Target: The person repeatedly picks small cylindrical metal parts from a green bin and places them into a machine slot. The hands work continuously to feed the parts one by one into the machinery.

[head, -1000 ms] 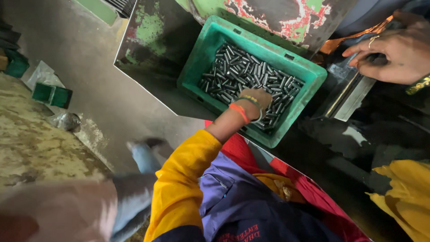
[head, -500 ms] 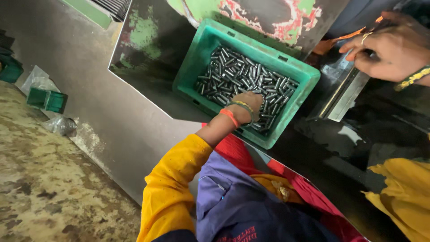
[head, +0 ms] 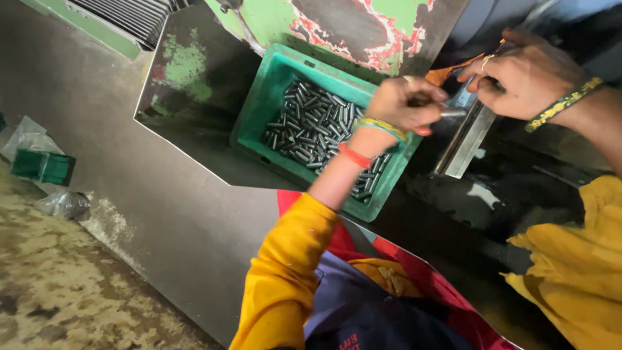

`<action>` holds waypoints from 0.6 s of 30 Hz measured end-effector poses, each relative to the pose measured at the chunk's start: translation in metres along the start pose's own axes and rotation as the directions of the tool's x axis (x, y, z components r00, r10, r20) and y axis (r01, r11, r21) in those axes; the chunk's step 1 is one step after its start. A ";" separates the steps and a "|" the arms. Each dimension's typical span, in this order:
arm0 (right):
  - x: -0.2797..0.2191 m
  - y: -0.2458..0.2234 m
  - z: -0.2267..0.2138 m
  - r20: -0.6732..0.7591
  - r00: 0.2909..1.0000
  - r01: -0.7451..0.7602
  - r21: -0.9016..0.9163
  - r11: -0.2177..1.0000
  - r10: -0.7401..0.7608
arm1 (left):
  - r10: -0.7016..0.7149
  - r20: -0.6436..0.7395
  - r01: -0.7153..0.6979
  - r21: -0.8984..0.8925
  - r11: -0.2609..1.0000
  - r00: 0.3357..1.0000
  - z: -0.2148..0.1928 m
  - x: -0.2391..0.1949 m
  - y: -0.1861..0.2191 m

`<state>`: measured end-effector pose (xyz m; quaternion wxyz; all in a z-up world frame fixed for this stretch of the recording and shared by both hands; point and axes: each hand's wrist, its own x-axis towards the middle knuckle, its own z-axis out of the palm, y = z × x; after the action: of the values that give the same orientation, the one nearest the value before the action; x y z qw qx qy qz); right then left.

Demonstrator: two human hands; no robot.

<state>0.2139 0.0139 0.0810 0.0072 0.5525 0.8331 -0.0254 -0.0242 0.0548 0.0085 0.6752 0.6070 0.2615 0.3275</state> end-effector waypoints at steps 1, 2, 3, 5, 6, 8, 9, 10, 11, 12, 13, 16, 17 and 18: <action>0.000 0.000 -0.001 0.023 1.000 -0.018 -0.039 0.999 0.019 | 0.041 -0.018 -0.042 -0.041 0.998 0.999 0.015 0.004 -0.004; 0.000 0.000 -0.002 0.045 0.998 -0.036 -0.079 0.996 0.040 | 0.107 -0.055 -0.104 0.052 0.993 0.993 0.027 0.005 -0.009; 0.000 0.001 -0.001 0.067 0.996 -0.055 -0.116 0.992 0.063 | 0.172 -0.083 -0.159 0.146 0.976 0.982 0.039 0.003 -0.014; 0.000 0.004 0.001 -0.036 0.999 0.027 0.015 1.000 -0.026 | 0.253 -0.122 -0.201 0.333 0.921 0.960 0.048 0.000 -0.022; 0.000 0.006 0.003 -0.090 0.994 0.073 0.079 0.994 -0.065 | 0.269 -0.138 -0.188 0.423 0.886 0.953 0.049 -0.001 -0.024; -0.001 0.013 0.002 -0.072 0.992 0.113 0.166 0.980 -0.102 | 0.310 -0.133 -0.197 0.528 0.826 0.941 0.049 0.005 -0.024; 0.001 0.014 0.005 -0.064 0.990 0.139 0.214 0.967 -0.128 | 0.331 -0.118 -0.217 0.547 0.808 0.936 0.045 0.009 -0.021; -0.001 0.014 0.007 -0.036 0.991 0.135 0.112 0.985 -0.131 | 0.351 -0.103 -0.235 0.566 0.790 0.931 0.041 0.008 -0.019; -0.003 0.014 0.009 -0.011 0.990 0.138 0.011 0.990 -0.138 | 0.354 -0.056 -0.276 0.519 0.809 0.934 0.035 0.005 -0.016; -0.001 0.013 0.013 0.014 0.990 0.142 -0.091 0.986 -0.141 | 0.359 -0.011 -0.312 0.468 0.826 0.933 0.027 0.000 -0.012; 0.000 0.011 0.019 0.071 0.993 0.108 -0.135 0.985 -0.099 | 0.360 0.034 -0.341 0.415 0.843 0.932 0.016 -0.008 -0.009; 0.000 0.017 0.032 0.158 0.987 0.047 -0.223 0.974 -0.012 | 0.150 0.118 -0.181 0.821 0.542 0.982 -0.015 -0.044 0.001; -0.001 0.020 0.034 0.143 0.990 0.051 -0.216 0.975 -0.020 | -0.068 0.159 -0.115 0.897 0.426 0.985 -0.026 -0.053 0.003; -0.001 0.023 0.038 0.128 0.991 0.055 -0.209 0.976 -0.029 | -0.286 0.162 -0.076 0.954 0.291 0.944 -0.037 -0.063 0.004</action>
<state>0.2352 0.0200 0.0428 0.1173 0.5282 0.8405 0.0291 -0.0935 0.0310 0.0049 0.2351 0.9110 0.3372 -0.0344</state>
